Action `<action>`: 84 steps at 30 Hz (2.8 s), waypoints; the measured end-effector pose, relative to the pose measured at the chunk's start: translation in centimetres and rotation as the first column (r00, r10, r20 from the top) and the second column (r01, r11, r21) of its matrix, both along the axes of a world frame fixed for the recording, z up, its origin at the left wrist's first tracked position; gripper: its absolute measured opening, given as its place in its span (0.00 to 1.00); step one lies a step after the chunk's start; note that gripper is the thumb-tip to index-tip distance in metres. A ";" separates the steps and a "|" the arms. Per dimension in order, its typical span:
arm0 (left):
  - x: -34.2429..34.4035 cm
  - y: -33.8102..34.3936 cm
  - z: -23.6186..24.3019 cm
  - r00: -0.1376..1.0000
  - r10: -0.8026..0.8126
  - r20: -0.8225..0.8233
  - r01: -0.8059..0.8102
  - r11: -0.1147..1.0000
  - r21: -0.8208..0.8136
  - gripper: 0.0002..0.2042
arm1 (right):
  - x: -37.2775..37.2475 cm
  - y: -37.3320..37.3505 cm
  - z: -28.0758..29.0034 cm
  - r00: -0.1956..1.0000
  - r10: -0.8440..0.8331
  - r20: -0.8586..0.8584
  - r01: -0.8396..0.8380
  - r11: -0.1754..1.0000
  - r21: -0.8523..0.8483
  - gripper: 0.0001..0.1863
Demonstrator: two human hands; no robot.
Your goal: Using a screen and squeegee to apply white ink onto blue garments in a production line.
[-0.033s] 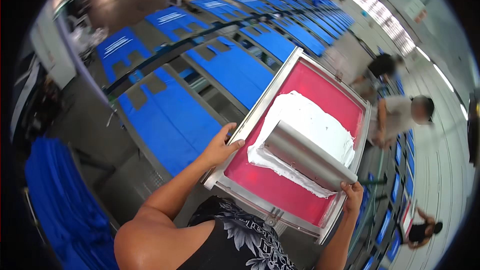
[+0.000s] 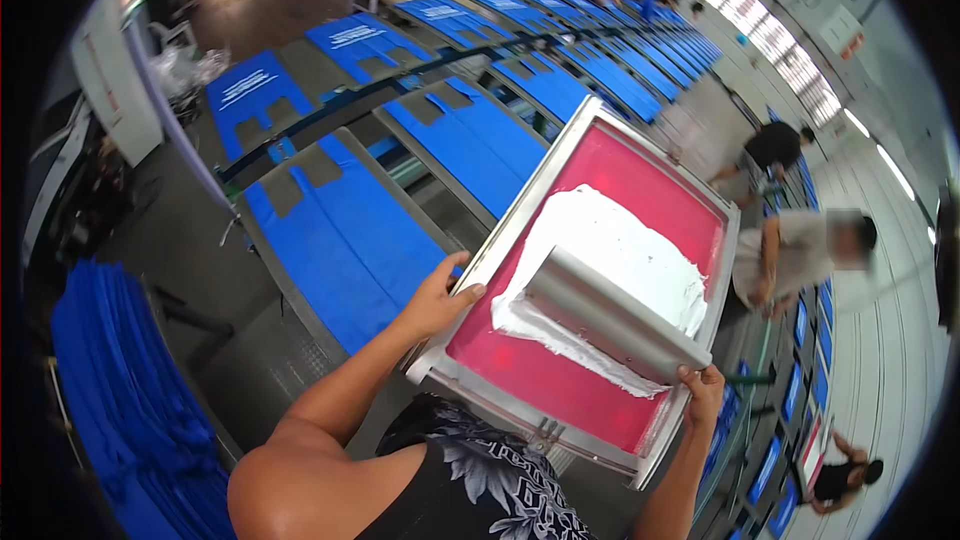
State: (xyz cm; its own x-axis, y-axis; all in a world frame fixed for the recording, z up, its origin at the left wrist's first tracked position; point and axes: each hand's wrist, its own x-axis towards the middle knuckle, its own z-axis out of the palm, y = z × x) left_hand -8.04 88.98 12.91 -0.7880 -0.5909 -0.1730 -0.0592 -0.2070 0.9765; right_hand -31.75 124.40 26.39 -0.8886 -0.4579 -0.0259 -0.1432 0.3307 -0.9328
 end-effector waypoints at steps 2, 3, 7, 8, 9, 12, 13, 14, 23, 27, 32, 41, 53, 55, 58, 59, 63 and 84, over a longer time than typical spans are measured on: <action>1.4 1.0 -0.3 0.994 0.109 0.020 -0.109 0.994 0.014 0.27 | -2.7 -1.7 -1.5 0.994 0.102 0.033 -0.102 0.995 0.002 0.20; 1.8 1.3 -0.7 0.984 0.174 0.022 -0.175 0.984 0.031 0.26 | -3.9 -3.9 -1.8 0.982 0.185 0.033 -0.185 0.983 0.001 0.20; 4.5 1.9 -5.2 0.869 0.491 0.064 -0.491 0.871 -0.011 0.22 | -10.2 -13.6 -6.8 0.890 0.443 0.106 -0.450 0.891 0.056 0.17; 5.0 2.2 -5.5 0.854 0.515 0.068 -0.515 0.857 -0.020 0.22 | -10.2 -16.6 -7.1 0.861 0.498 0.108 -0.505 0.862 0.054 0.16; 5.5 2.5 -5.6 0.801 0.593 0.087 -0.595 0.804 -0.005 0.21 | -11.3 -19.1 -8.7 0.815 0.572 0.097 -0.579 0.812 0.079 0.16; 6.4 4.0 -6.5 0.630 0.760 0.159 -0.766 0.642 -0.030 0.19 | -12.2 -26.1 -11.0 0.678 0.711 0.184 -0.725 0.689 0.008 0.16; 6.8 4.3 -6.9 0.575 0.797 0.184 -0.803 0.593 -0.062 0.18 | -12.7 -28.3 -12.1 0.627 0.752 0.204 -0.764 0.645 -0.025 0.15; 6.6 4.5 -6.6 0.518 0.830 0.206 -0.831 0.545 -0.110 0.17 | -13.0 -30.5 -12.9 0.578 0.785 0.222 -0.797 0.602 -0.054 0.15; 7.8 9.9 -6.5 0.106 0.944 0.312 -0.976 0.158 -0.147 0.16 | -8.6 -42.6 -16.7 0.239 0.909 0.342 -0.969 0.247 0.022 0.16; 8.9 9.9 -11.3 0.113 0.954 0.277 -0.978 0.155 -0.136 0.15 | -7.9 -44.2 -20.1 0.180 0.921 0.346 -0.980 0.200 -0.022 0.18; 8.8 8.4 -14.0 0.132 0.951 0.280 -0.983 0.161 -0.087 0.15 | -7.7 -44.6 -21.9 0.215 0.927 0.307 -0.976 0.211 0.044 0.20; 10.8 4.3 -15.6 0.189 0.934 0.303 -0.962 0.237 -0.132 0.17 | -5.9 -46.9 -22.5 0.287 0.875 0.389 -0.955 0.293 0.045 0.15; 10.5 4.2 -17.6 0.139 0.956 0.259 -0.981 0.169 -0.096 0.17 | -6.3 -49.7 -26.2 0.193 0.933 0.305 -0.981 0.195 0.026 0.14; 10.2 4.1 -17.5 0.135 0.952 0.273 -0.981 0.167 -0.095 0.17 | -6.1 -49.4 -25.6 0.201 0.916 0.347 -0.979 0.203 0.031 0.14; 10.7 3.7 -18.5 0.160 0.942 0.295 -0.975 0.198 -0.101 0.17 | -6.9 -49.7 -27.3 0.253 0.960 0.116 -0.961 0.235 0.149 0.17; 11.3 4.2 -19.9 0.114 0.961 0.253 -0.924 0.196 -0.328 0.17 | -5.4 -49.6 -26.2 0.330 0.939 0.096 -0.913 0.292 0.286 0.20; 10.7 3.2 -18.2 0.129 0.901 0.415 -0.962 0.214 -0.167 0.17 | -6.6 -50.2 -26.8 0.263 0.925 0.276 -0.964 0.243 0.104 0.20; 11.1 1.9 -16.9 0.050 0.849 0.525 -0.707 0.402 -0.582 0.26 | -6.7 -49.2 -27.2 0.139 0.982 0.131 -0.932 0.085 0.353 0.20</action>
State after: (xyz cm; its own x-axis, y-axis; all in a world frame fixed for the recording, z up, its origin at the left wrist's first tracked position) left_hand 3.09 90.87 -4.02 0.5006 -0.8474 -0.1772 -0.5456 -0.4678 0.6953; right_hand -38.47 75.18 -0.79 0.2947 -0.9066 -0.3021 -0.6408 0.0470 -0.7662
